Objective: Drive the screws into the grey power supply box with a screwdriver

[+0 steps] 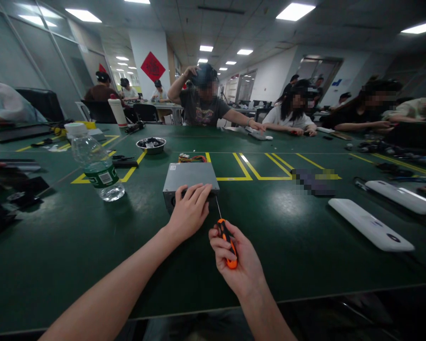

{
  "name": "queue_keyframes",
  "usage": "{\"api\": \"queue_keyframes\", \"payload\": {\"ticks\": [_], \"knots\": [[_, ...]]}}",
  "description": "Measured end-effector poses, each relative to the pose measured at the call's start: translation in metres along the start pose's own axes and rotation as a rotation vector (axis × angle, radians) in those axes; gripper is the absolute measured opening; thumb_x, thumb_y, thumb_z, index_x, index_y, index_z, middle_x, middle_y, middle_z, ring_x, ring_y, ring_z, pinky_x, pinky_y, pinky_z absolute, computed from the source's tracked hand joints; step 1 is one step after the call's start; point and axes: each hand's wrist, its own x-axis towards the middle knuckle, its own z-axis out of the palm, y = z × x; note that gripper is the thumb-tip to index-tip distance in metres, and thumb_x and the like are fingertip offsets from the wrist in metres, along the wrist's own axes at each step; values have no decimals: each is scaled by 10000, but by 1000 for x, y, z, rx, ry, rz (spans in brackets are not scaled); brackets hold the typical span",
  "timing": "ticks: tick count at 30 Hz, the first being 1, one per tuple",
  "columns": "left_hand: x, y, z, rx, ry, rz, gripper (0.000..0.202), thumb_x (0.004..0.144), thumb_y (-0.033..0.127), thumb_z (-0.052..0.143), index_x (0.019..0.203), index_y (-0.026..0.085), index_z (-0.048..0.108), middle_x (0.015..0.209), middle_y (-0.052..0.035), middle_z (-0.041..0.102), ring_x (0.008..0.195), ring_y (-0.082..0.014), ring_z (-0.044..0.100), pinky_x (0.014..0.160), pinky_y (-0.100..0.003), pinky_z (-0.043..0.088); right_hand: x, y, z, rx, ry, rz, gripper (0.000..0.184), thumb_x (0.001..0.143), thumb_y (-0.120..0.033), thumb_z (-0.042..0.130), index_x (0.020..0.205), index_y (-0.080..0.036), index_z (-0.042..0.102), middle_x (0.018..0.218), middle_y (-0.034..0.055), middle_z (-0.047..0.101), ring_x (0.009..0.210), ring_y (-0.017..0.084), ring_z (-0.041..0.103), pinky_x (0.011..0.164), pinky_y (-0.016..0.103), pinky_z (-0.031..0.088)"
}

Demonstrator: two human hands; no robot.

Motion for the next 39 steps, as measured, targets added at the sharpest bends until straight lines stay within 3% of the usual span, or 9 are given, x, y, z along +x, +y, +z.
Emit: {"api": "queue_keyframes", "payload": {"ticks": [5,14,20,39], "knots": [[9,1,10,4,45,-87,370,851,255,440,1218,246,479,1097,-72,578,989,-244,476,848,-430,306,-1,0,0,41,-19,-1,212,933,-268,312,865,-116,443,689,-15,435,423,-6,360,298,51,299],[12,4,15,-65,104,-121,260,854,273,459,1105,247,524,1215,-43,551,1165,-228,423,920,-421,249,0,1,1,-35,27,-48,212,917,-261,345,912,-93,473,694,-3,430,428,9,357,288,75,283],[13,5,17,-73,109,-138,245,854,269,463,1088,254,531,1204,-38,570,1152,-223,446,915,-429,251,0,1,0,50,16,-30,200,927,-248,329,873,-97,449,703,-10,416,432,-8,368,308,49,305],[16,6,18,-71,117,-167,195,847,249,468,1027,243,544,1154,-36,591,1118,-233,456,883,-442,259,2,1,-2,1,-17,-19,228,927,-252,304,929,-108,480,682,-9,440,451,11,394,345,69,351]]}}
